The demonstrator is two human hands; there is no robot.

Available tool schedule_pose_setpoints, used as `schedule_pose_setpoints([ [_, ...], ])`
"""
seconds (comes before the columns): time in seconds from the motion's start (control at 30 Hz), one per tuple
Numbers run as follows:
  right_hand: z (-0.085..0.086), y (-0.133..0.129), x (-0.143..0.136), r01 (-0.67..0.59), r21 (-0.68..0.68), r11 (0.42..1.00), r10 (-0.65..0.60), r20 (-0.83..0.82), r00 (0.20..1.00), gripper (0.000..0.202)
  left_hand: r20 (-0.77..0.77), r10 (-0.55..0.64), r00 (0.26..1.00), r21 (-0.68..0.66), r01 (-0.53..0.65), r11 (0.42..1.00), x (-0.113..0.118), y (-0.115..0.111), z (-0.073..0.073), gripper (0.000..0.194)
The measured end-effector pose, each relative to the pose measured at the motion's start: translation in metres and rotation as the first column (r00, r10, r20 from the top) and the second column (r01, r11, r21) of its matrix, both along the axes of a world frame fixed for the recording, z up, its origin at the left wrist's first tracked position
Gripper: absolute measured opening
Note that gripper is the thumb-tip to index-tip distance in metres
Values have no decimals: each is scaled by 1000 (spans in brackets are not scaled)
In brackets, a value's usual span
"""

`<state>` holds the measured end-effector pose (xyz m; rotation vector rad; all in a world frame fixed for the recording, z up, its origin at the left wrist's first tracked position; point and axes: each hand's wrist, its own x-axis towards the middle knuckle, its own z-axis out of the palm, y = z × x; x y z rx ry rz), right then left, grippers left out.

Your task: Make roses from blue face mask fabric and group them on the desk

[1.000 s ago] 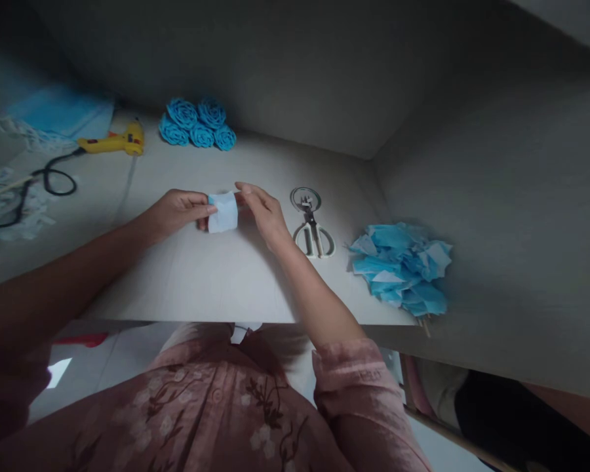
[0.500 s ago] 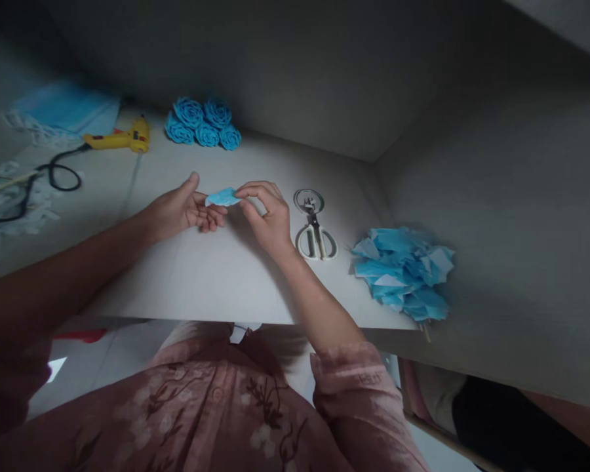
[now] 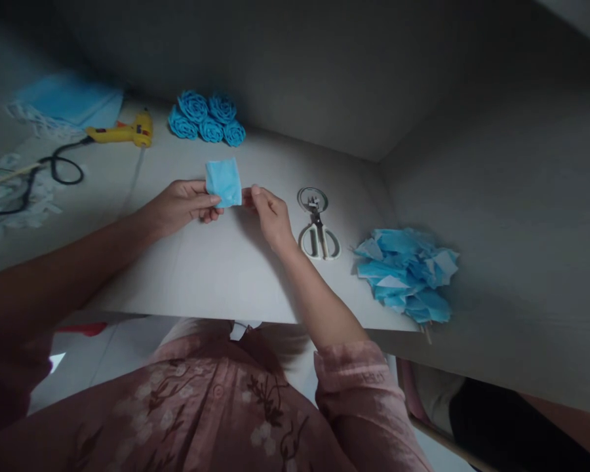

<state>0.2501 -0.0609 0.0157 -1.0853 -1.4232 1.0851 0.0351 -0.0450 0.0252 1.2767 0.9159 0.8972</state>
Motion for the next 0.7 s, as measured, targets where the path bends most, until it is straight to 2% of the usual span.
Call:
schedule_pose_setpoints([
  [0.23,9,-9,-6,-66,23,998,64,49,997,59,16,-34,999,16,33,999,1,-3,0,26],
  [0.47,5,-7,-6,-20,49,999,16,76,997,58,86,-97,992,4,97,995,2,0,1,50],
  [0.7,5,-8,-8,-58,4,998,57,23,998,60,-84,9,996,96,-1,995,0,-1,-1,27],
])
